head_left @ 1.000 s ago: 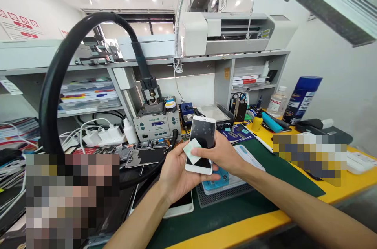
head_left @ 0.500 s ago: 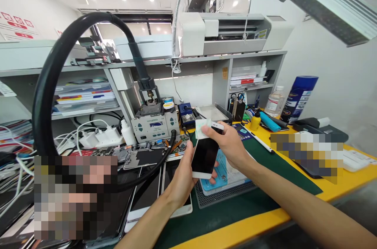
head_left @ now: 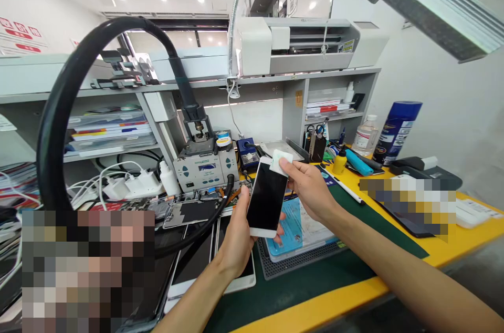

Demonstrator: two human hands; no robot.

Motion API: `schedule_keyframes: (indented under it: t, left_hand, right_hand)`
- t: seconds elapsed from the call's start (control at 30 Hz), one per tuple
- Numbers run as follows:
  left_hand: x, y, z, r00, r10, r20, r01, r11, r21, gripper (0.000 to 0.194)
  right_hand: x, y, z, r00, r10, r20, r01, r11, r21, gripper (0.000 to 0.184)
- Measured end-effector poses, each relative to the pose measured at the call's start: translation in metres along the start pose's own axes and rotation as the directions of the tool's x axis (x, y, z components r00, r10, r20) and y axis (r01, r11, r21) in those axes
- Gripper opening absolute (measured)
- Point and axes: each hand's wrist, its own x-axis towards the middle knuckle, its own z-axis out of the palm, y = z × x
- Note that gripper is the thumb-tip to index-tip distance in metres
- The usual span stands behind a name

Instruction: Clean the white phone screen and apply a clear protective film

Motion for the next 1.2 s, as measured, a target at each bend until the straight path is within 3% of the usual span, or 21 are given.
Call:
schedule_keyframes:
  t: [0.3, 0.43, 0.8, 1.0, 1.2]
  left_hand:
    - [0.002, 0.004, -0.004, 0.999, -0.039, 0.01, 0.039, 0.998, -0.051, 0.065]
    - [0.002, 0.006, -0.006, 0.999, -0.039, 0.002, 0.039, 0.997, -0.074, 0.062]
    - [0.006, 0.015, -0.01, 0.994, 0.021, -0.11, -0.04, 0.983, -0.18, 0.046]
    - [0.005, 0.023, -0.012, 0.955, 0.081, -0.284, -0.137, 0.973, -0.184, 0.037]
    - [0.007, 0.028, -0.01, 0.932, 0.11, -0.344, -0.204, 0.947, -0.25, 0.032]
  right_hand:
    - [0.0, -0.005, -0.001, 0.994, 0.024, 0.111, -0.03, 0.998, 0.054, 0.039]
    - [0.0, -0.002, -0.001, 0.994, 0.032, 0.108, -0.034, 0.999, 0.02, 0.039]
    - [-0.003, 0.003, 0.003, 0.943, 0.237, 0.233, -0.201, 0.965, -0.167, 0.046]
    - [-0.006, 0.007, 0.004, 0.872, 0.337, 0.355, -0.253, 0.931, -0.262, 0.053]
    - [-0.015, 0.007, 0.008, 0.721, 0.468, 0.511, -0.336, 0.881, -0.332, 0.065]
